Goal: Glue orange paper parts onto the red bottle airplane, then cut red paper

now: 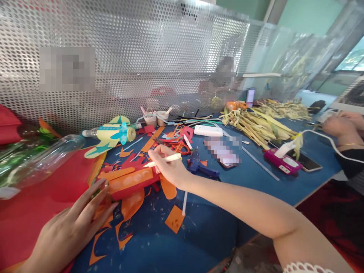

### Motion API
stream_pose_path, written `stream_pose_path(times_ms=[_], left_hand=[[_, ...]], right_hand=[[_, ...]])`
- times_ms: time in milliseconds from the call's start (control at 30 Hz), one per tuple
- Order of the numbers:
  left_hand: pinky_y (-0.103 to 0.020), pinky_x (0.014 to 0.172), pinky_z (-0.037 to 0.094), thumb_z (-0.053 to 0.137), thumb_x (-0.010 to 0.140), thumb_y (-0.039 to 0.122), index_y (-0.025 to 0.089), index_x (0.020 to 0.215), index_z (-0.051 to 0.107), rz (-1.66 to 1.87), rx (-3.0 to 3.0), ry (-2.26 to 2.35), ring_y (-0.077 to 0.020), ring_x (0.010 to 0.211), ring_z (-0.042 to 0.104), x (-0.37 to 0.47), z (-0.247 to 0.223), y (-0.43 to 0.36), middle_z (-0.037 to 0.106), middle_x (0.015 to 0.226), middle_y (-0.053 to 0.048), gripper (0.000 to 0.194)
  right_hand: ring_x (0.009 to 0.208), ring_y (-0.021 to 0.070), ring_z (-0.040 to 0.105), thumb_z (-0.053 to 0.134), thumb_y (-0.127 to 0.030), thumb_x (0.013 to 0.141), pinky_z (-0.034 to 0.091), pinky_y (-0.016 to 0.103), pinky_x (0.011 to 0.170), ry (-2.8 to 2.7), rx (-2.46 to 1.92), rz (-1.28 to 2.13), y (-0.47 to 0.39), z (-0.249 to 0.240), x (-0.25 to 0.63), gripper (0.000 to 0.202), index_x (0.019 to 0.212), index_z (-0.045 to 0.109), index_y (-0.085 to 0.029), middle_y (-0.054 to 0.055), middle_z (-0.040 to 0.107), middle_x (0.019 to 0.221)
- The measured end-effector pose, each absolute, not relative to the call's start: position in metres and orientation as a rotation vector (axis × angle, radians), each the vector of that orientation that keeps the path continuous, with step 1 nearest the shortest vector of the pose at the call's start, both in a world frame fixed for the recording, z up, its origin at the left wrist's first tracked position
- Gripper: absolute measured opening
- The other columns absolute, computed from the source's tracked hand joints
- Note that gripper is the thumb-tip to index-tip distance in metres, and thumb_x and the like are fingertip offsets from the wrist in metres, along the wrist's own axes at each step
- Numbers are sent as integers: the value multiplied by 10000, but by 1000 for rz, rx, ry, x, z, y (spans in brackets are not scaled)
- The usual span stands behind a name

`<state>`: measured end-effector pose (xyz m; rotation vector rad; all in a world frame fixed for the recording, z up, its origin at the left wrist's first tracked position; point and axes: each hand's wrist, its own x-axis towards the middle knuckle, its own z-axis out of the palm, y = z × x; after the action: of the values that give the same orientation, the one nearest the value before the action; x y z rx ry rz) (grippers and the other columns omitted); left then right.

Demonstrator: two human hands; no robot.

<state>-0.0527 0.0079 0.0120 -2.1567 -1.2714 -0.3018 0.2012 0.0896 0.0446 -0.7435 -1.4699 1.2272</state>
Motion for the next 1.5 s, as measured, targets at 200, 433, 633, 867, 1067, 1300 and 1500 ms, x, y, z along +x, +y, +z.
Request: stream_pose_path(times_ms=[200,433,633,867,1067,1300,1500], left_hand=[[-314,532,471,430,953,257,200,1232,579,-340,-2109,-1194,-183,546,646,-44,17,9,651,1242,-143,321],[-356,564,522,369,970,276,226,1286,541,-280,-2126,-1241,-211,563,665,-44,18,7,624,1280,-150,363],[-371,609,548,337,976,250,206,1349,463,-239,-2138,-1211,-206,572,672,-51,12,8,576,1333,-186,396],[-328,536,496,442,953,289,227,1238,579,-269,-2067,-1195,-182,534,646,-44,16,8,626,1281,-142,322],[-326,487,463,525,920,255,196,1199,599,-311,-2059,-1124,-185,516,631,-44,16,9,648,1233,-173,295],[-313,497,507,407,971,282,252,1169,622,-261,-2055,-1165,-169,539,655,-44,18,8,685,1179,-128,294],[-335,488,517,364,979,306,259,1149,637,-269,-2085,-1208,-202,572,679,-41,20,7,669,1211,-127,325]], right_hand=[[545,107,487,594,-429,861,368,257,539,-1607,-690,1241,88,48,213,268,735,497,-213,-59,509,583],[584,111,527,582,-312,867,413,268,586,-1617,-653,1253,88,56,225,151,806,478,-222,-62,534,606],[432,70,404,626,-403,842,322,228,445,-1602,-679,1307,85,46,216,276,708,471,-217,-93,452,511],[452,78,395,560,-403,895,285,236,441,-1607,-680,1229,83,46,222,300,682,457,-218,-79,437,503],[470,70,358,610,-254,840,257,239,436,-1709,-771,1117,82,44,224,210,721,440,-223,-82,435,581],[458,72,334,586,-260,849,240,244,430,-1767,-793,1047,84,40,224,251,696,390,-232,-88,391,550],[479,76,324,567,-266,862,236,247,438,-1776,-786,1053,83,41,222,254,707,369,-236,-83,379,575]])
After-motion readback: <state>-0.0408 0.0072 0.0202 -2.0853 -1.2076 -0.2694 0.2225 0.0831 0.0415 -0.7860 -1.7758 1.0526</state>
